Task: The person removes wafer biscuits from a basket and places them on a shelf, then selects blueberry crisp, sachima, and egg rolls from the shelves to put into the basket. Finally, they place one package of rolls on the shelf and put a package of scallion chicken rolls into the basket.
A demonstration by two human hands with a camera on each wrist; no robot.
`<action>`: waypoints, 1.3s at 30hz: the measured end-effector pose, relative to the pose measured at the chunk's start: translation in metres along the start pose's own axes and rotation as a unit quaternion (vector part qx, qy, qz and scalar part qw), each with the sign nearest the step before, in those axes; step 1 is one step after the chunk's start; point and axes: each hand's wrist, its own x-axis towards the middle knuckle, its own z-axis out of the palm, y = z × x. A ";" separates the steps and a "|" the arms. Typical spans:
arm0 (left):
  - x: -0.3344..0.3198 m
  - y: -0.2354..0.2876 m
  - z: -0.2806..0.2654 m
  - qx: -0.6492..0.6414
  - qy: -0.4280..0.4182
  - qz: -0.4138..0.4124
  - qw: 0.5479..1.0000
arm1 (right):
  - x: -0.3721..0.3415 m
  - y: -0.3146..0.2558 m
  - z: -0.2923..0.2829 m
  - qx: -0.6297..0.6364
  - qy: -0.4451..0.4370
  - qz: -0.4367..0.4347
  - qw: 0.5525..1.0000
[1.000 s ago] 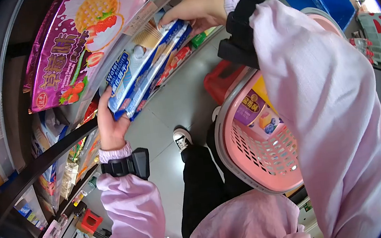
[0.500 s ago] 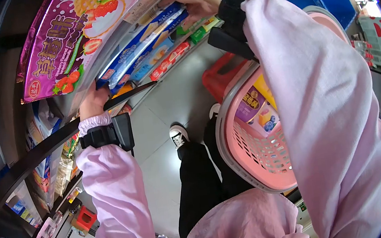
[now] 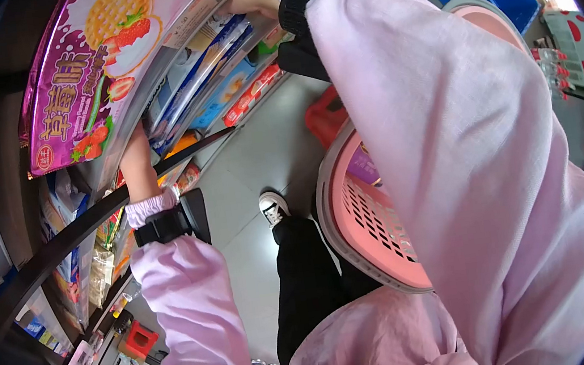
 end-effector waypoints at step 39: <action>0.002 -0.022 -0.003 0.217 -0.032 -0.069 0.973 | -0.008 -0.032 0.041 -0.079 -0.173 0.133 0.973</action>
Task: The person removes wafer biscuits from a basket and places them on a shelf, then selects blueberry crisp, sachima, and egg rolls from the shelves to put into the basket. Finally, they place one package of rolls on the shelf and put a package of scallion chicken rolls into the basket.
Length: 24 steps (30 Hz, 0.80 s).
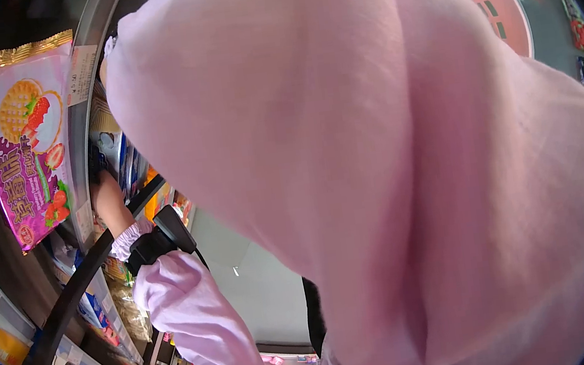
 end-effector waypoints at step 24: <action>-0.195 0.250 -0.145 -0.558 -0.348 0.235 0.716 | -0.410 0.086 -0.081 -0.003 0.124 0.180 0.976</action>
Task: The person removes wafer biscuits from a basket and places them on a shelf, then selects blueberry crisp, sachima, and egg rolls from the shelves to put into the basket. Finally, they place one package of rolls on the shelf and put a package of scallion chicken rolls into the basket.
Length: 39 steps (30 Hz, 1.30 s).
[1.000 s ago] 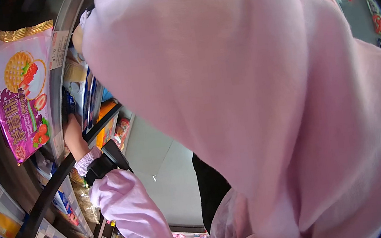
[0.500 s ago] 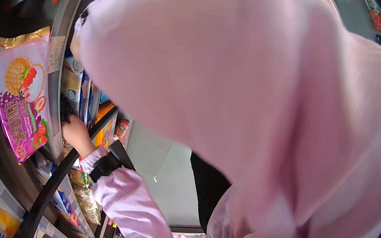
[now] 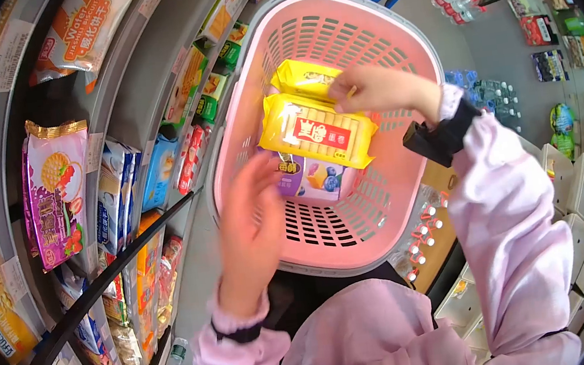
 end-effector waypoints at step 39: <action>0.080 -0.007 -0.004 0.019 -0.069 -0.125 0.990 | -0.039 0.012 -0.063 -0.150 -0.079 -0.107 0.980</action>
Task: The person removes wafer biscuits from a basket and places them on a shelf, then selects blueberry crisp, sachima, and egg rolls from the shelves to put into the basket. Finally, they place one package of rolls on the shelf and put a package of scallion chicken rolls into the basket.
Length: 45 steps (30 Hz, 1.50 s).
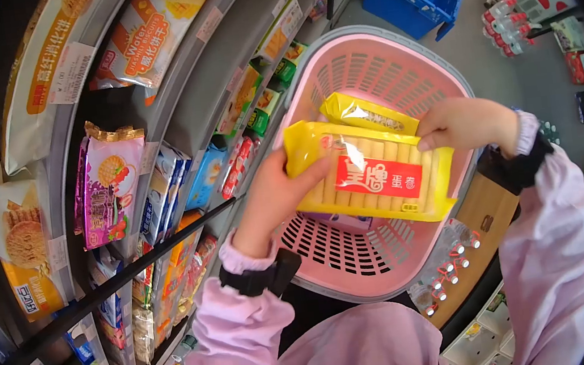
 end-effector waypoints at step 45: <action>0.093 -0.111 -0.167 -0.457 0.234 0.011 0.858 | 0.349 -0.032 -0.072 0.422 0.196 0.084 0.881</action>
